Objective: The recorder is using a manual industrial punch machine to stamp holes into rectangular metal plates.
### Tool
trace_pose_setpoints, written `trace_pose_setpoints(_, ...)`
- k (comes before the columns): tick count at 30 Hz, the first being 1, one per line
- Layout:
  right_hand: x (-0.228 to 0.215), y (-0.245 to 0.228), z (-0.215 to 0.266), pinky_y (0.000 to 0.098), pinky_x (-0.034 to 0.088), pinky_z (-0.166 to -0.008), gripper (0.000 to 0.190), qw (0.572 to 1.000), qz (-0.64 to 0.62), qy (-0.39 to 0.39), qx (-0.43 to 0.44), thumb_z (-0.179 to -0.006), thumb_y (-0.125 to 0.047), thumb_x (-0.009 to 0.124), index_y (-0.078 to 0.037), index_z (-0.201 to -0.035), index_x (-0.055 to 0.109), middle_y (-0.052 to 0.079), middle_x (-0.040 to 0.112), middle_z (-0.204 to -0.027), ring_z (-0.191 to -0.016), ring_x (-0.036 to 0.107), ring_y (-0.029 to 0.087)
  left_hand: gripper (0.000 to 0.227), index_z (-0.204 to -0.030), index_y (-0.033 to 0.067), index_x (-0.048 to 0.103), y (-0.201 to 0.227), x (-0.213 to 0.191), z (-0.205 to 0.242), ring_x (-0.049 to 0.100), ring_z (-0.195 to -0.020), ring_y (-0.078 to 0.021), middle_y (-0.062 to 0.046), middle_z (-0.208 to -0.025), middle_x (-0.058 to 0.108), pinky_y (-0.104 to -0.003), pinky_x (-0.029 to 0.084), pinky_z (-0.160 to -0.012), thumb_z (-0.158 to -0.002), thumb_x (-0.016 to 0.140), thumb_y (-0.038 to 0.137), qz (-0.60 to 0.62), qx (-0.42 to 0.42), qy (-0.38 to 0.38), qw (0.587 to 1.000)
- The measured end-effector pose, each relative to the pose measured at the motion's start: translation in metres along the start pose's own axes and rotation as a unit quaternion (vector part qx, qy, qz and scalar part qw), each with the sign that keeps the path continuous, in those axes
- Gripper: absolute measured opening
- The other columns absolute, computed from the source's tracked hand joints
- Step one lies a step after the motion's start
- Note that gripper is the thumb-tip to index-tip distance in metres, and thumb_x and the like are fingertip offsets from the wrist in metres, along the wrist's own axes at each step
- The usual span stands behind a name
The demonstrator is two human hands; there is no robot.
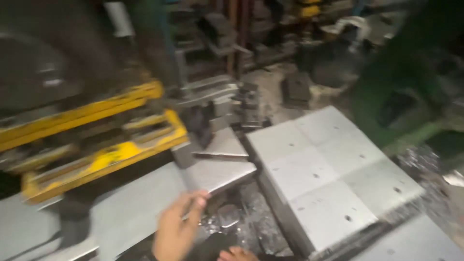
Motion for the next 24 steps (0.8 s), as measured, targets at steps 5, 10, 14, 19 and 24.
trace_pose_setpoints(5,0.169,-0.013,0.103,0.0444,0.048,-0.106,0.081,0.994,0.000,-0.073,0.087,-0.085,-0.053,0.068,-0.001,-0.142,0.047,0.017,0.063,-0.140,-0.129,0.062,0.031,0.038,-0.116,0.0067,0.069,-0.053,-0.111,-0.050,0.066,-0.109,-0.0376,-0.017,-0.114,0.072,-0.047,0.051,-0.092,-0.095,0.056,0.035,-0.266,0.059,0.062,0.960)
trace_pose_setpoints(10,0.310,-0.052,0.179,0.0457,0.050,-0.105,0.083,0.983,-0.010,-0.103,0.149,-0.083,-0.055,0.070,0.000,-0.141,0.047,0.017,0.064,-0.139,-0.127,0.063,0.032,0.057,-0.121,0.0064,0.065,-0.097,-0.138,-0.068,0.062,-0.114,-0.0396,-0.021,-0.120,0.067,-0.050,0.049,-0.098,-0.097,0.047,0.056,-0.389,-0.097,-0.041,0.915)
trace_pose_setpoints(14,0.342,-0.046,0.187,0.0404,0.049,-0.093,0.079,0.988,-0.036,-0.089,0.120,-0.082,-0.060,0.069,-0.005,-0.137,0.056,0.013,0.066,-0.125,-0.113,0.064,0.027,0.059,-0.116,0.0067,0.068,-0.096,-0.134,-0.064,0.062,-0.117,-0.0385,-0.021,-0.123,0.066,-0.049,0.050,-0.100,-0.100,0.043,0.058,-0.386,-0.095,-0.059,0.916)
trace_pose_setpoints(19,0.381,-0.054,0.208,0.0392,0.046,-0.087,0.070,0.988,-0.084,-0.111,0.068,-0.085,-0.058,0.068,-0.013,-0.138,0.060,0.009,0.065,-0.120,-0.105,0.061,0.025,0.053,-0.109,0.0043,0.069,-0.092,-0.135,-0.048,0.058,-0.117,-0.0379,-0.019,-0.120,0.064,-0.050,0.049,-0.098,-0.099,0.046,0.051,-0.386,-0.043,0.001,0.921)
trace_pose_setpoints(24,0.385,-0.088,0.235,0.0477,0.051,-0.096,0.066,0.994,-0.090,-0.059,0.021,-0.084,-0.048,0.064,-0.013,-0.140,0.060,0.009,0.071,-0.128,-0.114,0.066,0.029,0.047,-0.111,0.0026,0.067,-0.081,-0.141,0.003,0.054,-0.110,-0.0382,-0.018,-0.115,0.059,-0.050,0.046,-0.094,-0.097,0.053,0.045,-0.374,-0.033,0.072,0.924)
Point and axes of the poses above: each hand's wrist, its own z-axis away from the middle knuckle, its own x-axis out of the palm, y = z × x, the point moved 9 cm from there along -z, towards the middle knuckle
